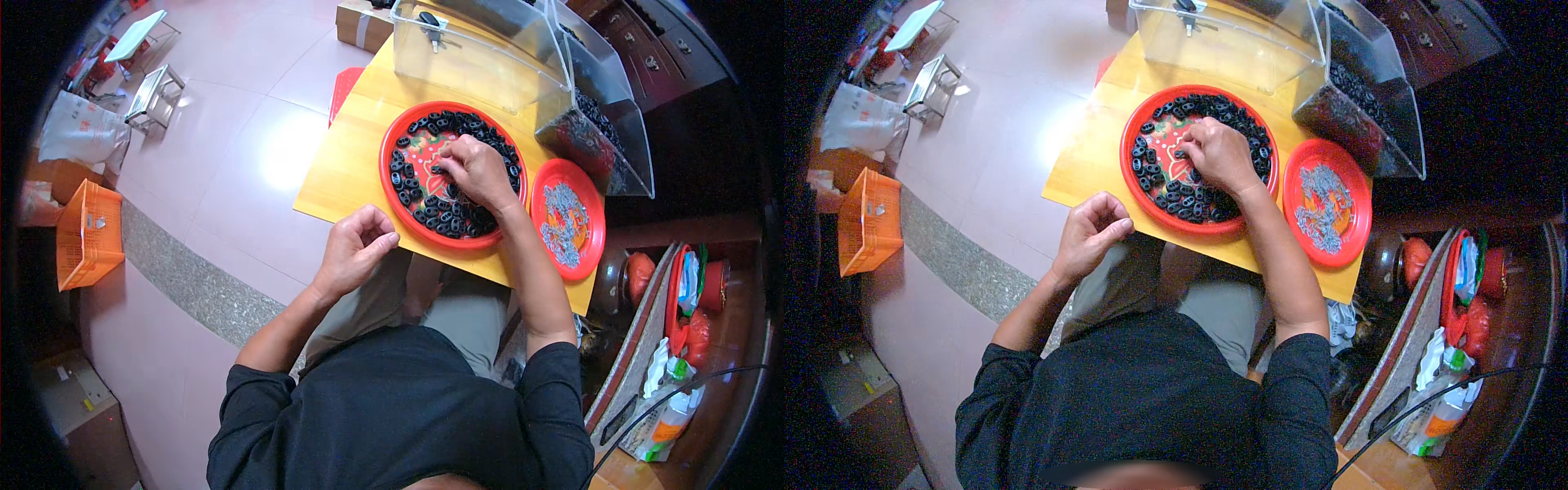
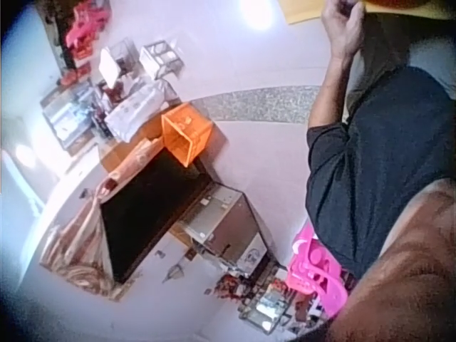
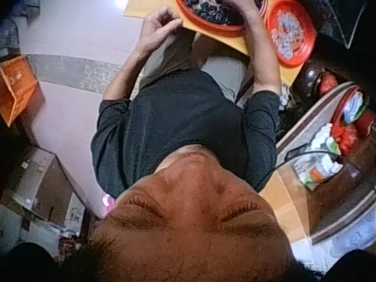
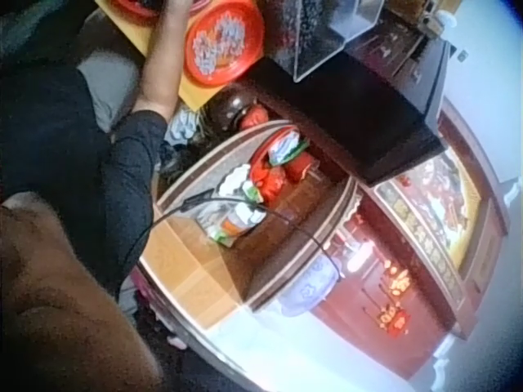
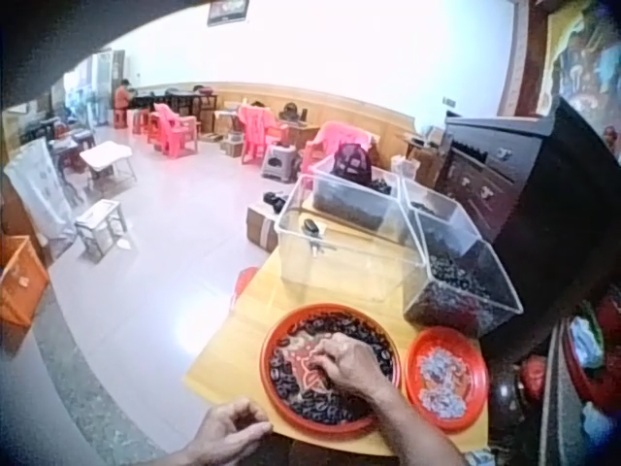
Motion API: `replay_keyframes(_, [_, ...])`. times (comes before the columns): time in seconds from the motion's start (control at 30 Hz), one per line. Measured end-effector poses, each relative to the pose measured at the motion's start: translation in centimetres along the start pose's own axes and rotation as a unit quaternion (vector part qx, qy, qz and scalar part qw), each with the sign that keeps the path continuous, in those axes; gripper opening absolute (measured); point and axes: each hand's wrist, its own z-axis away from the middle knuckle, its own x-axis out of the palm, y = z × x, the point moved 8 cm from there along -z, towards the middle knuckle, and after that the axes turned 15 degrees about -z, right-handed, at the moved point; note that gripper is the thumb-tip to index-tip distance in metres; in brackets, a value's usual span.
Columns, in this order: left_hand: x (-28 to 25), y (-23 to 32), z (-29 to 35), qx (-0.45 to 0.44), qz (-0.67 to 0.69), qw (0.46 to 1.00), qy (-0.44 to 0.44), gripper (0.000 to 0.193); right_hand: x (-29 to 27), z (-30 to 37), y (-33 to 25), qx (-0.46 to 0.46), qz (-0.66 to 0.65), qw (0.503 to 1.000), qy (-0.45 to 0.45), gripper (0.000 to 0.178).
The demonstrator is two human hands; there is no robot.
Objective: The person assembles small black plastic components by hand, pressing two parts together until they connect.
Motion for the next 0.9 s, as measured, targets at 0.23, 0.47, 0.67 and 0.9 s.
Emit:
replay_keyframes(0.23, [1.0, 0.7, -0.4, 0.013, 0.024, 1.0, -0.005, 0.009, 1.5, -0.7, -1.2, -0.006, 0.073, 0.995, -0.071, 0.013])
replay_keyframes(0.47, [1.3, 1.5, -0.8, 0.014, 0.006, 1.0, -0.017, 0.01, 2.1, -1.9, -0.8, 0.024, 0.062, 0.987, -0.148, 0.014])
replay_keyframes(0.67, [2.2, 1.3, -1.0, 0.013, 0.004, 0.999, -0.03, 0.008, 2.3, -2.3, -0.2, 0.024, 0.066, 0.989, -0.131, 0.014])
replay_keyframes(0.9, [2.3, 2.5, -1.9, 0.032, -0.09, 0.995, -0.018, 0.01, 2.6, -2.6, -0.1, 0.028, 0.039, 0.982, -0.183, 0.016])
